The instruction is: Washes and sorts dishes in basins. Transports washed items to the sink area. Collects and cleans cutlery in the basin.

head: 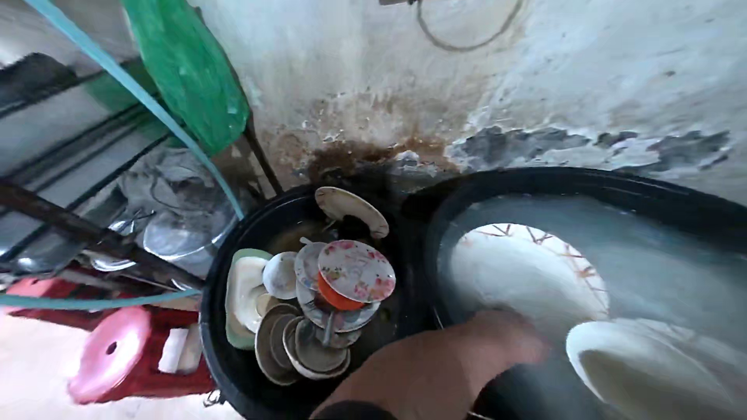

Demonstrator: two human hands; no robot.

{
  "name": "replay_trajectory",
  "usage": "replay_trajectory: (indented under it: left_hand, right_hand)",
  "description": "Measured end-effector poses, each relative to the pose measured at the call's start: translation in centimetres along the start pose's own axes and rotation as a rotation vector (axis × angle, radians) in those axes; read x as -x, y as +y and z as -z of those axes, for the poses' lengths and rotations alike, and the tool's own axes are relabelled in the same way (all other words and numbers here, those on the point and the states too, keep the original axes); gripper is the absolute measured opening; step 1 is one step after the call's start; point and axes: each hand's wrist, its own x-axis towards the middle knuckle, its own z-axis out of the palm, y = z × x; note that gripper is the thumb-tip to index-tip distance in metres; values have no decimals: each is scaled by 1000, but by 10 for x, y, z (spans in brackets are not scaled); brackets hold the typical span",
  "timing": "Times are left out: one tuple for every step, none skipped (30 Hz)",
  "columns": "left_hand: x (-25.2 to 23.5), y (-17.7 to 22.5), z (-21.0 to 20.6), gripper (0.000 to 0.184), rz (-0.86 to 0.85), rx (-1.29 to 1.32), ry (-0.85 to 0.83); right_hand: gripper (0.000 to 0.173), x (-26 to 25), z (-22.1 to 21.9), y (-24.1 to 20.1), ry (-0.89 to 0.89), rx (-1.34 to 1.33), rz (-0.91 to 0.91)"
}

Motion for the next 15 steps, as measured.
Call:
replay_trajectory:
  left_hand:
    - [7, -2, 10, 31, -80, 29, -26]
    - [18, -6, 21, 30, -130, 84, 4]
    - [36, -12, 35, 30, -139, 167, 72]
    - [61, -20, 50, 32, -124, 285, 173]
    - [88, -31, 63, 33, -87, 403, 286]
    - [116, -45, 72, 33, -26, 509, 414]
    - [142, -62, 78, 31, 56, 618, 525]
    - [162, -87, 80, 31, 133, 696, 629]
    - [183, -112, 80, 31, 238, 714, 697]
    - [205, -137, 78, 33, 366, 716, 719]
    - [226, -161, 70, 34, 482, 709, 723]
    - [243, -181, 60, 35, 594, 703, 710]
    - [258, -195, 48, 36, 700, 707, 680]
    - [269, -206, 35, 38, 783, 716, 645]
    - [278, -211, 22, 39, 843, 716, 606]
  right_hand:
    - [46, -4, -5, 3, -34, -3, 31]
    - [46, -6, -8, 1, -51, -12, 51]
    - [45, -7, -12, -1, -67, -16, 69]
    - [46, -8, -15, -4, -95, -20, 92]
    - [46, -8, -19, -5, -124, -21, 128]
    - [45, -9, -24, -9, -154, -18, 159]
    - [45, -10, -28, -14, -189, -10, 179]
    - [46, -10, -33, -20, -226, 6, 194]
    - [46, -9, -37, -25, -264, 30, 204]
    - [47, -10, -41, -28, -301, 61, 202]
    - [48, -11, -45, -31, -335, 87, 192]
    - [49, -12, -49, -31, -361, 100, 168]
    - [50, -14, -51, -29, -375, 88, 121]
    - [52, -17, -52, -26, -383, 37, 42]
    - [56, -21, -52, -21, -386, -43, -67]
